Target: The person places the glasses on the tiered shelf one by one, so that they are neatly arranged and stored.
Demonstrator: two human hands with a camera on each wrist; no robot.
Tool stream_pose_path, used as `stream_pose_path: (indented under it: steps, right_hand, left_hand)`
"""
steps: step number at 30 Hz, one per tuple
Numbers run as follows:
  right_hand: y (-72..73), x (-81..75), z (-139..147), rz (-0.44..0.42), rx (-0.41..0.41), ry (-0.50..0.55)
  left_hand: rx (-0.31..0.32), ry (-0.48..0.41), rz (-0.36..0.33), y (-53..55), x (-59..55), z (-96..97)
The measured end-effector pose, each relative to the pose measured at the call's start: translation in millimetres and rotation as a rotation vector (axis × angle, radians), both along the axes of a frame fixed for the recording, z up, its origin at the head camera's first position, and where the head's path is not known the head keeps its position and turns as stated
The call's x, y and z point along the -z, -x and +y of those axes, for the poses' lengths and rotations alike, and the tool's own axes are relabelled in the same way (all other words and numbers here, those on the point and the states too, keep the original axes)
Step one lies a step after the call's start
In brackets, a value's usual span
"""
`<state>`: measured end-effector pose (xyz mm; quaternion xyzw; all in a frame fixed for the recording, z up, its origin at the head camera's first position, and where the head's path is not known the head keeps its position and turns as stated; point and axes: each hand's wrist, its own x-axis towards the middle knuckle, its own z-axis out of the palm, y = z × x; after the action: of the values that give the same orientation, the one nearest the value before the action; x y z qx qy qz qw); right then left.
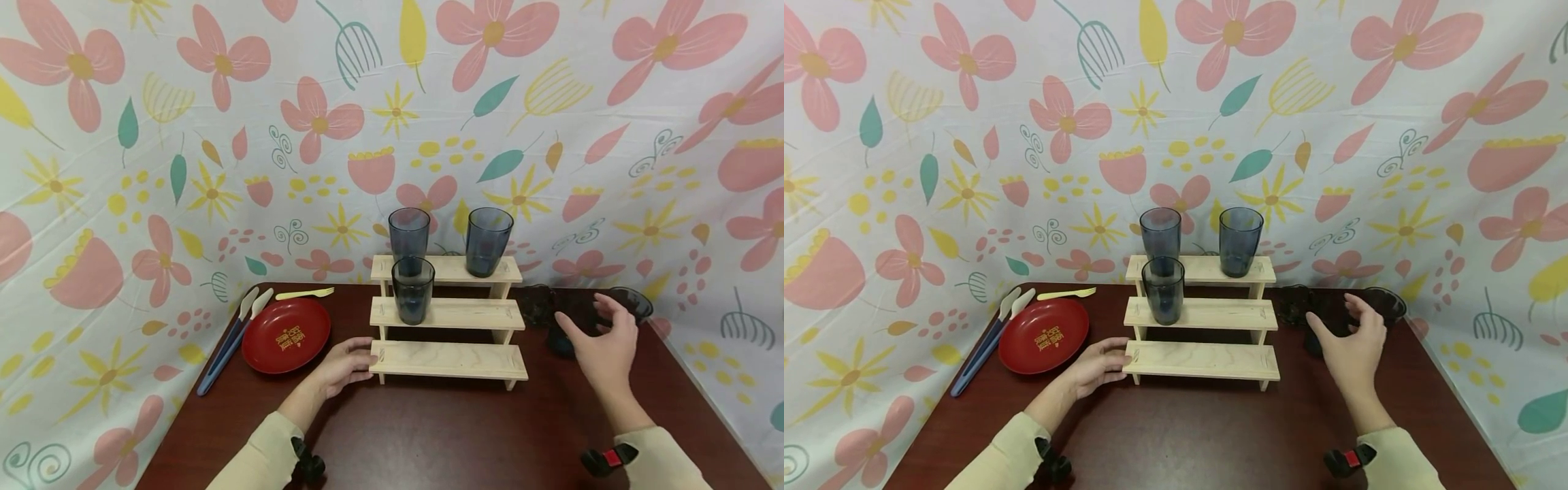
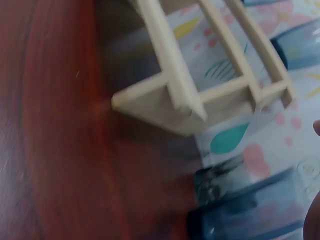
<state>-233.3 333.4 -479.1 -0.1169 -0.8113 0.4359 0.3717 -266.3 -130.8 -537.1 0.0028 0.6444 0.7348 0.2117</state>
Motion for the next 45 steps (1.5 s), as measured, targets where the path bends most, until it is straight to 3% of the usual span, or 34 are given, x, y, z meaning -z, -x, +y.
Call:
stream_pose_path:
  steps: [3, 6, 11, 16, 26, 45]
  right_hand:
    - [-0.6, 8.8, 9, -0.035, 0.043, 0.006]
    - [-1.2, 15.9, 15, -0.093, 0.035, 0.049]
    - [-0.5, 27.4, 24, -0.22, -0.051, 0.15]
    - [4.2, 38.8, 32, -0.324, -0.149, 0.18]
    - [11.5, 52.6, 32, -0.333, -0.193, 0.182]
    - [8.8, 50.8, 34, -0.359, -0.111, 0.13]
  left_hand:
    - [0.003, -0.003, 0.005, 0.3, 0.0, -0.2]
    - [0.005, -0.001, 0.01, -0.2, 0.2, -0.3]
    - [-0.002, 0.005, 0.003, -0.6, 0.1, 0.1]
    - [-0.006, 0.009, 0.001, -0.8, 0.9, 0.8]
    - [-0.004, 0.011, 0.002, -0.7, 0.9, 0.7]
    - [0.011, 0.02, 0.006, -1.9, -1.2, 0.4]
